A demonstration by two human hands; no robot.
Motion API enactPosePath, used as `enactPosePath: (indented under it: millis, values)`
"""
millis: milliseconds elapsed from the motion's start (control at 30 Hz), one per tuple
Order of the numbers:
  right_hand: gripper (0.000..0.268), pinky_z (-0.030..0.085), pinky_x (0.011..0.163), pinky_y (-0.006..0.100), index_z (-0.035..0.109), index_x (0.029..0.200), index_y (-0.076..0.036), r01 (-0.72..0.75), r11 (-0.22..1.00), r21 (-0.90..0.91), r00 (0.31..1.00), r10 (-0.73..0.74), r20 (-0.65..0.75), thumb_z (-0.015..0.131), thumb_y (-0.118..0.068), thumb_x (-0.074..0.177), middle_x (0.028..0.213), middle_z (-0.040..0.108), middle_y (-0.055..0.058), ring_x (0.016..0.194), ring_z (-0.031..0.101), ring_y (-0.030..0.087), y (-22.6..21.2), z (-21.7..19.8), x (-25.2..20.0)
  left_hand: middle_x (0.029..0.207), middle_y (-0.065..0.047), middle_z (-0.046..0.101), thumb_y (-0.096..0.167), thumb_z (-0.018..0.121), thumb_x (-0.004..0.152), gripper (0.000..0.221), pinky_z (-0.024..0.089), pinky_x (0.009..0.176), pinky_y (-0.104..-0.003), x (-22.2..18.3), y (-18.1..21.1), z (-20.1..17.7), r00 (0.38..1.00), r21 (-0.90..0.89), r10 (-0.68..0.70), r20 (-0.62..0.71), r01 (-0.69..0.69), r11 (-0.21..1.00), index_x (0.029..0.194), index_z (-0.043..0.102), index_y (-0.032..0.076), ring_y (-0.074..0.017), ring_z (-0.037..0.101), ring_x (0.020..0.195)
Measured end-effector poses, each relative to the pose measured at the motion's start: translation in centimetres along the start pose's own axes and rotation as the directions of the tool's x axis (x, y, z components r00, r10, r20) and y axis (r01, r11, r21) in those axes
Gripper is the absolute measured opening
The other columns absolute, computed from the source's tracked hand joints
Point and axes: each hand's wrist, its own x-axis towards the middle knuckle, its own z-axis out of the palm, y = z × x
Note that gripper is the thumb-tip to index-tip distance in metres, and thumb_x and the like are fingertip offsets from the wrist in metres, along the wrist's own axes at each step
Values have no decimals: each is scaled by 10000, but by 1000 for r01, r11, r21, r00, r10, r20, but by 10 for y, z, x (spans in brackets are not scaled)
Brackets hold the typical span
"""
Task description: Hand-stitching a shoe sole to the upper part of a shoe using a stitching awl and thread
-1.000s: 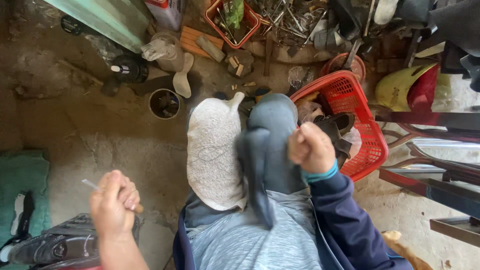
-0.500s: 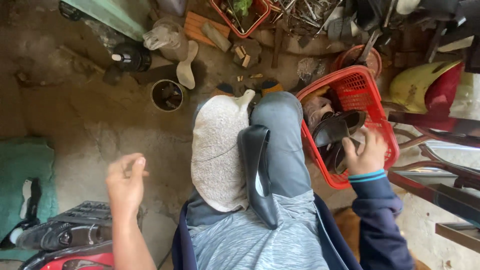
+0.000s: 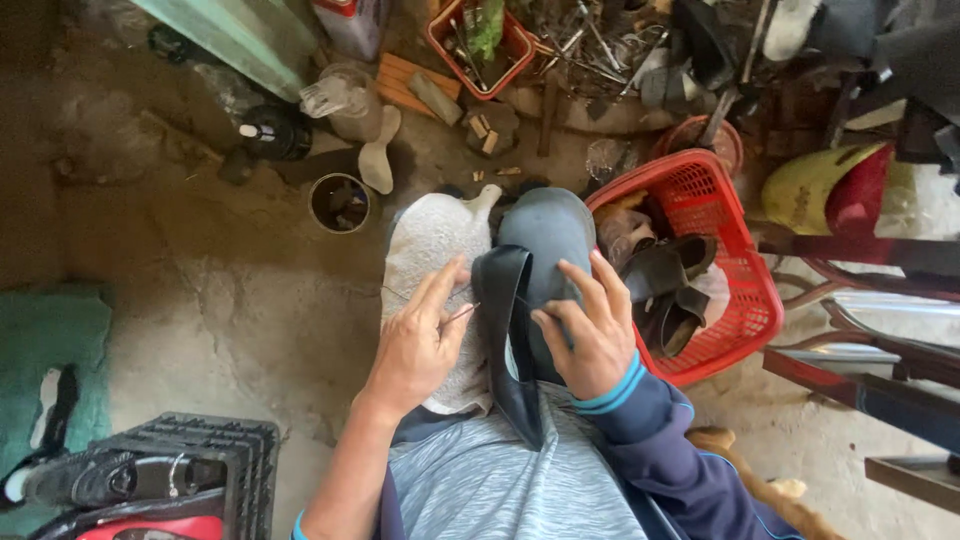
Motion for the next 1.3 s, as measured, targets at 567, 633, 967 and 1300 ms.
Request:
enactPosePath:
  millis: [567, 633, 967, 1300]
  values:
    - [625, 560, 654, 497, 688, 1228, -190, -633, 670, 388, 757, 432, 490, 837, -568, 754, 926, 755, 120, 743, 730, 355, -32, 15, -28, 1085, -128, 761, 208, 666, 962, 332, 604, 733, -454, -6, -24, 21, 1000, 101, -13, -20, 15, 995, 1279, 714, 121, -379, 743, 917]
    - [436, 561, 622, 464, 569, 1106, -142, -406, 863, 301, 834, 215, 509, 741, -483, 894, 797, 722, 55, 689, 711, 313, -37, 18, -29, 1067, -56, 758, 191, 655, 973, 285, 611, 771, -383, -3, -18, 17, 999, 63, -9, -52, 13, 998, 1244, 736, 160, -282, 759, 949]
    - [232, 286, 403, 209, 579, 907, -75, -683, -50, 728, 672, 345, 655, 595, -306, 918, 499, 421, -27, 404, 432, 82, 34, 48, -56, 1164, -277, 676, 144, 603, 995, 458, 598, 701, -596, -6, 6, -1, 998, 10, -48, 44, 48, 999, 1437, 561, 33, -495, 727, 827]
    - [211, 281, 413, 231, 608, 888, -62, -697, -69, 714, 607, 472, 639, 609, -272, 912, 474, 412, 3, 409, 420, 102, -2, 61, -68, 1048, -88, 800, 231, 566, 1013, 297, 603, 770, -488, -23, -17, 16, 996, 121, -84, 23, 81, 989, 1277, 702, 228, -330, 753, 958]
